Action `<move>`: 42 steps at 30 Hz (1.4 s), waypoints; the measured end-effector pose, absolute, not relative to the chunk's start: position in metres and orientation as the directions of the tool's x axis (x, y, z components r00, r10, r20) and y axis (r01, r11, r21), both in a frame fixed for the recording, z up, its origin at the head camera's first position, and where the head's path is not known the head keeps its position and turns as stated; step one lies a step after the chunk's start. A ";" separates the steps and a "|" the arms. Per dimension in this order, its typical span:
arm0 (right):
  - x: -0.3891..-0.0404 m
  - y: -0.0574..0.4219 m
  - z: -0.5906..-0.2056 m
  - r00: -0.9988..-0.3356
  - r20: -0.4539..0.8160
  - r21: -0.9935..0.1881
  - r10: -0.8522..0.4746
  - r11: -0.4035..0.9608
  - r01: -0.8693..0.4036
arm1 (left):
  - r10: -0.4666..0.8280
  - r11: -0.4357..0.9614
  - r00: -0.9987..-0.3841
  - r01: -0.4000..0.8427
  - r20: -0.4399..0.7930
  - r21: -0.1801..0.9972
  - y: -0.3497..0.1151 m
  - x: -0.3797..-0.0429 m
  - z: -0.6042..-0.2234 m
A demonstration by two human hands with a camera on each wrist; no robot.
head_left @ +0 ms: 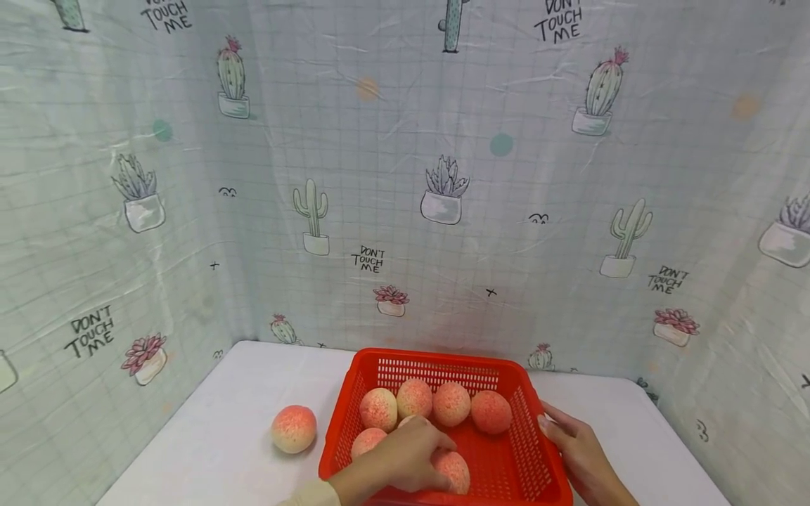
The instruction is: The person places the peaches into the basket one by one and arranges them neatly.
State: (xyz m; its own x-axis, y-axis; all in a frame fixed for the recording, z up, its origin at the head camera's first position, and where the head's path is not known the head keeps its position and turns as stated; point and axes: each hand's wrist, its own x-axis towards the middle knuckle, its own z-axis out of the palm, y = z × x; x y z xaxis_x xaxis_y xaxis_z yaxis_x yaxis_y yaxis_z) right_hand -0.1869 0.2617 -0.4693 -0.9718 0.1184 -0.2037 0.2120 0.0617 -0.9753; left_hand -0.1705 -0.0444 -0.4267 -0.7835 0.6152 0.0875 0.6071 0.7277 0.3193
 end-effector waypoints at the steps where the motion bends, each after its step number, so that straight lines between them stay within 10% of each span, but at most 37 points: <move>1: -0.186 0.262 -0.470 -0.971 -0.206 -0.975 0.118 0.055 0.213 | 0.610 0.736 -0.789 0.598 0.074 0.317 -0.044 -0.170 -0.427; 15: -0.186 0.263 -0.469 -0.973 -0.200 -0.977 0.115 0.052 0.207 | 0.594 0.790 -0.803 0.593 0.046 0.155 -0.032 -0.172 -0.432; 25: -0.187 0.265 -0.468 -0.974 -0.198 -0.974 0.109 0.094 0.208 | 0.504 0.553 -0.850 0.453 0.153 0.699 -0.089 -0.167 -0.408; 31: -0.188 0.265 -0.468 -0.976 -0.194 -0.973 0.101 0.110 0.205 | 0.290 0.584 -0.928 0.364 0.233 0.725 -0.153 -0.167 -0.392; 42: -0.190 0.264 -0.469 -0.973 -0.210 -0.968 0.098 0.116 0.221 | -0.046 0.735 -0.999 -0.023 0.016 0.678 -0.253 -0.182 -0.427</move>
State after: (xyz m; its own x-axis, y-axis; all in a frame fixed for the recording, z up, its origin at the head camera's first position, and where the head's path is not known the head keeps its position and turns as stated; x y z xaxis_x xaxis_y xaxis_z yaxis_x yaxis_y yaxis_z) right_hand -0.1901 0.2642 -0.4685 -0.9727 0.0985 -0.2103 0.2212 0.1163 -0.9683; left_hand -0.1818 -0.2530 -0.4268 -0.9988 -0.0459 0.0156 -0.0232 0.7345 0.6782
